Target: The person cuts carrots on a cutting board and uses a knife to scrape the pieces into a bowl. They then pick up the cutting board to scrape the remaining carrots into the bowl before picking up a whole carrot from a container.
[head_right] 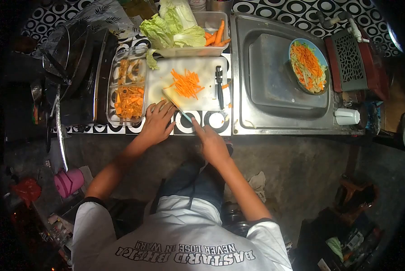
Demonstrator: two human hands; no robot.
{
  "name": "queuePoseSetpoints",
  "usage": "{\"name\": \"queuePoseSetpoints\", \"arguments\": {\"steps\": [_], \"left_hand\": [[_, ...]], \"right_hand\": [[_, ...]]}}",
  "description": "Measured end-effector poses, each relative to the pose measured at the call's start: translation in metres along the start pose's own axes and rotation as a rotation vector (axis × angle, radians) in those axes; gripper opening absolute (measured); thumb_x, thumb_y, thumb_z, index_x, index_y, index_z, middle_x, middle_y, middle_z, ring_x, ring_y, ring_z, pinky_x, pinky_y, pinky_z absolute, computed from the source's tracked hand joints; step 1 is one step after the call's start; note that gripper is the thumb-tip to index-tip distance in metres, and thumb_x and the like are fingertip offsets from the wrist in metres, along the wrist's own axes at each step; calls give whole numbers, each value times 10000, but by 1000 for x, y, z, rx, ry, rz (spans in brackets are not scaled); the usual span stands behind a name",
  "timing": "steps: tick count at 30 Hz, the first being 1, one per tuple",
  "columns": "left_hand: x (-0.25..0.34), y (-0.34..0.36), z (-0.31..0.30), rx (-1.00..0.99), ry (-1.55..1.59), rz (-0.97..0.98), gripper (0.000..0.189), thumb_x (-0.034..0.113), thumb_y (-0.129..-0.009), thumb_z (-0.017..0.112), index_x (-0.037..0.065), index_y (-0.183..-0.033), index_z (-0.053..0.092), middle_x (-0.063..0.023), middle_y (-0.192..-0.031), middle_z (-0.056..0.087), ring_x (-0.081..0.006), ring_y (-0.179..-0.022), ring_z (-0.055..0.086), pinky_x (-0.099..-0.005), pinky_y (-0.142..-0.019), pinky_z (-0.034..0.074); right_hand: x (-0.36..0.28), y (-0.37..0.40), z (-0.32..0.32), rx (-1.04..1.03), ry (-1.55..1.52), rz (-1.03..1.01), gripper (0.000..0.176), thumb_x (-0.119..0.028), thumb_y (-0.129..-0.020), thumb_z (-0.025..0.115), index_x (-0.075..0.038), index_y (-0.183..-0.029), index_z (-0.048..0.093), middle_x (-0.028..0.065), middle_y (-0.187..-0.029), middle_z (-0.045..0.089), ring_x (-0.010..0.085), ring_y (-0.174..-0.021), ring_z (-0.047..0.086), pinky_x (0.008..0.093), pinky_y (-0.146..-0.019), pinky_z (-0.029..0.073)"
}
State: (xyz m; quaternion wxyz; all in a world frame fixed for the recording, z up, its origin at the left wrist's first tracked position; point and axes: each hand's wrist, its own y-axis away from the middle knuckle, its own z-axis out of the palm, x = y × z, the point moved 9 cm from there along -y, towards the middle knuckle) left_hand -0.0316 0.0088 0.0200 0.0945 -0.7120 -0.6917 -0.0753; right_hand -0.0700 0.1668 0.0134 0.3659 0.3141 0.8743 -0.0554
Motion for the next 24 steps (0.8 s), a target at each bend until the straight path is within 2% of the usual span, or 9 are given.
{"name": "queuePoseSetpoints", "arguments": {"steps": [3, 5, 7, 17, 24], "left_hand": [[1, 1, 0, -10, -7, -6, 497, 246, -877, 607, 25, -1313, 520, -139, -1354, 505, -332, -1305, 402, -514, -1066, 281], [2, 2, 1, -23, -13, -12, 508, 243, -877, 603, 28, -1327, 511, -135, -1364, 499, -331, -1308, 400, -517, -1065, 280], [1, 2, 5, -53, -22, -23, 534, 247, -884, 602, 37, -1360, 482, -139, -1395, 474, -342, -1341, 372, -519, -1086, 253], [7, 3, 1, -17, -84, -27, 554, 214, -843, 564, 20, -1358, 495, -136, -1399, 486, -329, -1343, 381, -555, -1078, 254], [7, 2, 0, -17, -61, -43, 569, 198, -817, 557, 22, -1356, 504, -131, -1394, 496, -325, -1361, 369, -571, -1090, 237]], "right_hand": [[0, -1, -4, 39, -20, 0, 891, 157, -686, 550, -170, -1495, 369, 163, -908, 552, 377, -790, 599, 455, -710, 490], [2, -1, 0, -6, -9, -9, 868, 102, -712, 604, -165, -1496, 346, 186, -944, 553, 406, -798, 610, 477, -714, 502], [3, -1, -2, -10, -17, -10, 861, 99, -716, 604, -162, -1494, 346, 193, -949, 560, 412, -800, 614, 481, -714, 505], [3, 0, -5, -39, -10, -10, 845, 40, -723, 676, -128, -1484, 349, 237, -989, 591, 433, -815, 630, 484, -725, 516], [1, -1, -7, -49, 16, -28, 843, 52, -723, 657, -103, -1487, 336, 252, -982, 595, 435, -816, 631, 482, -729, 518]]}}
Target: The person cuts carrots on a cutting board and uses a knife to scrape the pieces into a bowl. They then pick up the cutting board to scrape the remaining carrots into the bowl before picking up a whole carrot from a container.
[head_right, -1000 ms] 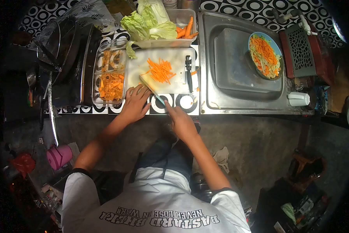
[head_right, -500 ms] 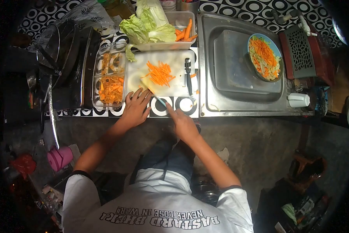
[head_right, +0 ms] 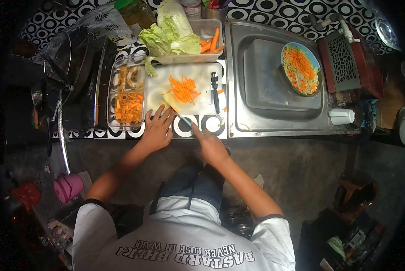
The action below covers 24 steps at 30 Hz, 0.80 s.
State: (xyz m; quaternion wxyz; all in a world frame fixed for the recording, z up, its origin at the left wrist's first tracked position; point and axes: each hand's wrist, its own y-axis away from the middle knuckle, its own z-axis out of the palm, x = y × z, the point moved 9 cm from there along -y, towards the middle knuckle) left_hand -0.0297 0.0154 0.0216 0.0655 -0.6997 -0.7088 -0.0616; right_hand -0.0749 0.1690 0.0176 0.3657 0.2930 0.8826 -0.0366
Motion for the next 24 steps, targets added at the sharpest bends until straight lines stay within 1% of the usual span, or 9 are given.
{"name": "queuePoseSetpoints", "arguments": {"steps": [6, 9, 11, 13, 15, 16, 20, 23, 24], "left_hand": [[0, 1, -1, -12, 18, -9, 582, 187, -802, 557, 27, -1359, 507, -129, -1405, 487, -324, -1377, 352, -586, -1093, 227], [0, 1, -4, -29, 9, -18, 585, 188, -797, 562, 24, -1356, 509, -129, -1423, 471, -329, -1384, 341, -591, -1095, 224], [0, 2, -5, -38, -1, -19, 584, 190, -795, 564, 22, -1352, 511, -128, -1432, 462, -332, -1387, 335, -594, -1095, 223], [-2, 3, -2, -50, 53, -46, 574, 165, -787, 559, 25, -1341, 503, -152, -1411, 473, -354, -1388, 334, -608, -1095, 208], [1, 6, -3, -40, 30, -45, 575, 185, -799, 575, 26, -1345, 494, -156, -1424, 455, -356, -1392, 325, -612, -1097, 208], [2, 6, -3, -49, 25, -56, 579, 210, -804, 591, 18, -1343, 499, -153, -1429, 449, -353, -1388, 323, -606, -1097, 216], [3, 6, 1, -50, 8, -81, 601, 256, -820, 622, 1, -1348, 489, -153, -1444, 430, -351, -1383, 317, -598, -1096, 233], [7, 8, 0, -18, 22, -97, 612, 263, -827, 620, -6, -1358, 475, -149, -1457, 421, -347, -1383, 319, -590, -1092, 243], [7, 8, 1, -11, 32, -114, 618, 263, -827, 621, -6, -1362, 471, -151, -1461, 417, -346, -1380, 321, -589, -1094, 240]], "right_hand": [[5, -5, 7, -4, 57, -27, 871, 112, -699, 580, -104, -1500, 314, 263, -989, 593, 440, -814, 630, 487, -727, 519], [6, -8, 9, 26, 52, -36, 859, 106, -721, 566, -119, -1508, 303, 264, -994, 583, 436, -807, 629, 490, -714, 518], [6, -7, 13, -17, 88, -20, 850, 99, -741, 556, -143, -1513, 299, 258, -1002, 573, 431, -802, 629, 490, -711, 518], [5, -8, 11, 10, 108, -35, 837, 87, -760, 552, -168, -1516, 300, 246, -987, 565, 423, -788, 627, 483, -701, 520], [4, -10, 10, 8, 117, -31, 825, 74, -773, 553, -202, -1513, 315, 235, -971, 559, 409, -778, 625, 474, -692, 520], [4, -10, 7, 12, 114, -19, 764, 53, -797, 543, -221, -1489, 373, 222, -956, 554, 391, -792, 624, 465, -690, 519], [1, -12, -14, 6, 171, -15, 665, 36, -821, 522, -219, -1433, 468, 201, -966, 558, 372, -815, 622, 462, -696, 518], [8, -12, -22, 61, 184, -37, 669, 25, -824, 526, -228, -1439, 458, 194, -952, 559, 373, -803, 616, 461, -694, 516], [13, -13, -22, 23, 159, -22, 652, 1, -846, 528, -237, -1447, 445, 193, -933, 558, 377, -804, 613, 460, -699, 509]]}}
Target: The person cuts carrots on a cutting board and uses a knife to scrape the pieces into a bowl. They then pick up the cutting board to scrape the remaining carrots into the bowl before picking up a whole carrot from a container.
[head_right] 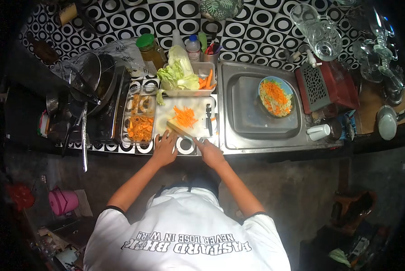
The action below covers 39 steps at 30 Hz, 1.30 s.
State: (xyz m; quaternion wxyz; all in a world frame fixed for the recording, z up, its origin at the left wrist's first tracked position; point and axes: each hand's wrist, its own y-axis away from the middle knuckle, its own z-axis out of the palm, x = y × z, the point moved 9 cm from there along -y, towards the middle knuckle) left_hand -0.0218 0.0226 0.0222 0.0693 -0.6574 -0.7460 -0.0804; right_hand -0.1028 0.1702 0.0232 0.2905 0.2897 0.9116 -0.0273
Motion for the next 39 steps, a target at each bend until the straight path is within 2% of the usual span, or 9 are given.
{"name": "queuePoseSetpoints", "arguments": {"steps": [9, 19, 21, 23, 26, 29, 31, 39], "left_hand": [[1, -3, -3, 37, 82, -124, 620, 250, -819, 629, -14, -1358, 474, -168, -1440, 426, -348, -1363, 337, -576, -1104, 222], [-7, 0, -8, 52, 97, -169, 585, 228, -840, 603, -6, -1359, 470, -170, -1407, 447, -354, -1358, 342, -569, -1110, 206], [-8, 1, -9, 47, 99, -176, 578, 221, -839, 610, -5, -1354, 475, -170, -1409, 445, -352, -1359, 341, -567, -1111, 206], [-12, 2, -10, 29, 104, -206, 582, 210, -832, 622, -7, -1352, 476, -171, -1411, 442, -351, -1359, 339, -567, -1112, 207], [-14, 6, -11, 86, 134, -198, 551, 188, -841, 606, -43, -1326, 487, -178, -1395, 458, -361, -1345, 346, -536, -1106, 241], [-16, 10, -14, 119, 165, -214, 547, 163, -836, 604, -52, -1325, 483, -185, -1393, 459, -357, -1346, 352, -501, -1110, 257], [-17, 13, -16, 131, 175, -228, 548, 149, -834, 603, -55, -1327, 479, -191, -1395, 456, -354, -1347, 356, -487, -1112, 262], [-26, 18, 1, 142, 299, -289, 540, 92, -844, 586, -65, -1346, 463, -230, -1413, 434, -373, -1355, 370, -444, -1129, 305]], "right_hand": [[10, 0, -7, -37, -187, 5, 575, -83, -910, 544, -238, -1453, 436, 184, -933, 571, 367, -836, 599, 445, -760, 486], [2, 2, 2, -71, -325, 42, 507, -92, -937, 530, -189, -1431, 469, 203, -926, 572, 378, -838, 599, 448, -769, 478], [-4, 3, -4, 23, -326, -18, 522, -52, -928, 559, -164, -1431, 474, 180, -854, 550, 344, -767, 563, 415, -745, 465], [-9, 4, -3, 8, -329, -7, 521, -54, -928, 560, -161, -1431, 474, 183, -853, 548, 349, -769, 561, 417, -746, 466], [-18, 8, -3, -6, -345, -6, 527, -52, -923, 565, -165, -1430, 474, 184, -867, 552, 354, -771, 559, 421, -749, 469], [-21, 12, 2, -25, -321, 20, 531, -52, -921, 568, -171, -1430, 474, 182, -884, 554, 356, -789, 564, 422, -753, 470], [-19, 16, 4, -31, -341, 43, 498, -121, -943, 545, -173, -1431, 463, 215, -952, 571, 389, -882, 583, 457, -798, 466], [-15, 31, 15, 2, -318, 121, 471, -123, -948, 534, -196, -1412, 486, 226, -1012, 565, 396, -946, 583, 464, -826, 460]]}}
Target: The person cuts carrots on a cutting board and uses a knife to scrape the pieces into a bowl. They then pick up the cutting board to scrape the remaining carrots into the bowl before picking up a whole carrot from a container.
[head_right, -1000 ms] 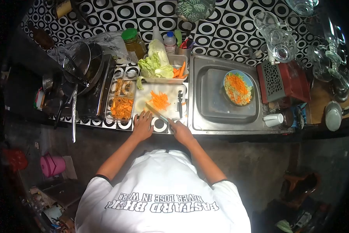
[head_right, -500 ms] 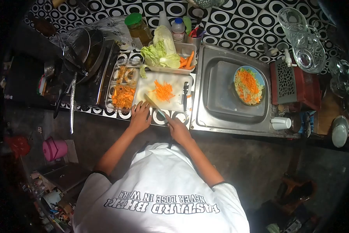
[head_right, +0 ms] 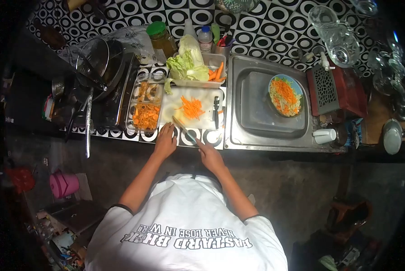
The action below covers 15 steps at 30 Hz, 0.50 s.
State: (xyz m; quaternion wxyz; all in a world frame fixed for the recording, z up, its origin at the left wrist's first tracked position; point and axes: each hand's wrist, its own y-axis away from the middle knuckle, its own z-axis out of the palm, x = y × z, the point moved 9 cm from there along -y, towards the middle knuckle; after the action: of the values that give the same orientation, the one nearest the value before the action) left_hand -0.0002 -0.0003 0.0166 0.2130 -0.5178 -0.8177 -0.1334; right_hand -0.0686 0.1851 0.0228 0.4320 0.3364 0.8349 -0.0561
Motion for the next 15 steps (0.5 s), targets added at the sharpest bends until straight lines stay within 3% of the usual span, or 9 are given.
{"name": "queuePoseSetpoints", "arguments": {"steps": [6, 8, 15], "left_hand": [[-1, 3, 11, -19, -44, 18, 599, 90, -813, 608, -70, -1362, 427, -230, -1470, 359, -379, -1404, 296, -455, -1115, 337], [1, 3, 14, -62, -47, -16, 631, 109, -814, 623, -64, -1381, 406, -222, -1494, 333, -363, -1428, 262, -452, -1122, 331], [-3, 2, 19, -140, -74, -38, 716, 179, -815, 682, -35, -1420, 363, -204, -1527, 288, -344, -1448, 222, -436, -1147, 296]], "right_hand": [[6, 6, 4, 63, 2, 16, 471, -120, -947, 533, -212, -1408, 491, 229, -1041, 563, 402, -974, 576, 459, -851, 451], [7, 6, 7, 111, 46, -33, 515, -59, -928, 559, -197, -1419, 485, 188, -944, 566, 367, -884, 585, 431, -803, 469], [11, 0, 13, 155, 58, -51, 548, -28, -905, 556, -218, -1415, 494, 178, -931, 582, 353, -851, 591, 414, -797, 479]]}}
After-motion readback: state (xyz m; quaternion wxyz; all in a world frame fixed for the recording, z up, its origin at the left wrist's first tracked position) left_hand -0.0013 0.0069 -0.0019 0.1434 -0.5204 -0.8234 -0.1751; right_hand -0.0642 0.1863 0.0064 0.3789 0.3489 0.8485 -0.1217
